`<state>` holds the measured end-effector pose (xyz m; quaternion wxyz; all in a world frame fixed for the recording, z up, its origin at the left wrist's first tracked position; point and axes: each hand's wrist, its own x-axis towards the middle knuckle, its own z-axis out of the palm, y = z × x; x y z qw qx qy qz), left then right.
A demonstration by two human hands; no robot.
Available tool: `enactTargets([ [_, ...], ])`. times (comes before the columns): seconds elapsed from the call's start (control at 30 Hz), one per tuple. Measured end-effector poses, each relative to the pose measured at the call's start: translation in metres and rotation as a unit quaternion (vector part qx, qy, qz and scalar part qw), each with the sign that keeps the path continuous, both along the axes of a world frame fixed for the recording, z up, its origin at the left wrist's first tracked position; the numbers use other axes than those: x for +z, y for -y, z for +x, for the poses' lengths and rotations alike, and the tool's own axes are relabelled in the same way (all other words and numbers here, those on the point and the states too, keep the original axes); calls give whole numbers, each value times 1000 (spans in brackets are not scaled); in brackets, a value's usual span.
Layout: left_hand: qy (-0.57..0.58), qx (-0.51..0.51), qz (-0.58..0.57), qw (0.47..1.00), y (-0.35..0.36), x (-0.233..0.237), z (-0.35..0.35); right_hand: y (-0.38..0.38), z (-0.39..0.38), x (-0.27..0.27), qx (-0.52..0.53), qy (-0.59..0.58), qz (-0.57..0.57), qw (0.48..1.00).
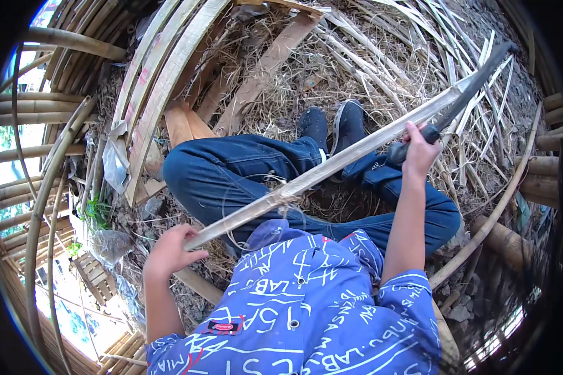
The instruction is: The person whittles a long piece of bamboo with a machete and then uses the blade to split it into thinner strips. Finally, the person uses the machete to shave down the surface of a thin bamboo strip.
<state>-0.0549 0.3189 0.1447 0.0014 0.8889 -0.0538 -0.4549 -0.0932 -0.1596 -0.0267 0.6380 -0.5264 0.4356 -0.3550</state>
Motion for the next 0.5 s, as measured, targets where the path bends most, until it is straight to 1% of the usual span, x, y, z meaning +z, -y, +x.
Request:
enactTargets([
  [0.03, -22, 11, -45, 999, -3, -10, -2, 7, 0, 3, 9, 13, -3, 1000],
  [0.07, -21, 13, -48, 999, 0, -16, -7, 12, 2, 7, -2, 12, -9, 1000],
  [0.1, 82, -70, -79, 991, 9, -20, -14, 19, 2, 8, -6, 7, -18, 1000],
  [0.13, 183, -153, -107, 965, 13, -24, -19, 26, 3, 9, -11, 1, -25, 1000],
  [0.17, 198, -148, -134, 960, 9, -33, -24, 31, 3, 9, -12, 1, -27, 1000],
  [0.2, 196, -150, -136, 959, 4, -42, -28, 36, 4, 12, -21, 2, -44, 999],
  [0.27, 123, -204, -139, 961, -6, -55, -38, 44, 6, 18, -32, 2, -62, 998],
  [0.3, 106, -169, -161, 967, -2, -56, -40, 48, 6, 21, -28, -1, -66, 997],
  [0.33, 105, -173, -163, 966, 0, -55, -37, 53, 7, 22, -25, -3, -72, 997],
  [0.37, 90, -125, -207, 966, 3, -49, -33, 62, 6, 17, -22, -13, -96, 995],
  [0.4, 73, -74, -251, 962, 10, -40, -28, 64, 6, 22, -11, 1, -100, 995],
  [0.43, 19, -9, -239, 971, 23, -25, -17, 66, 6, 29, -23, -22, -91, 995],
  [0.47, 19, -9, -243, 970, 33, -19, -10, 68, 7, 34, -35, -44, -82, 995],
  [0.5, -6, 27, -243, 970, 43, -15, -6, 70, 4, 36, -21, -49, -92, 994],
])
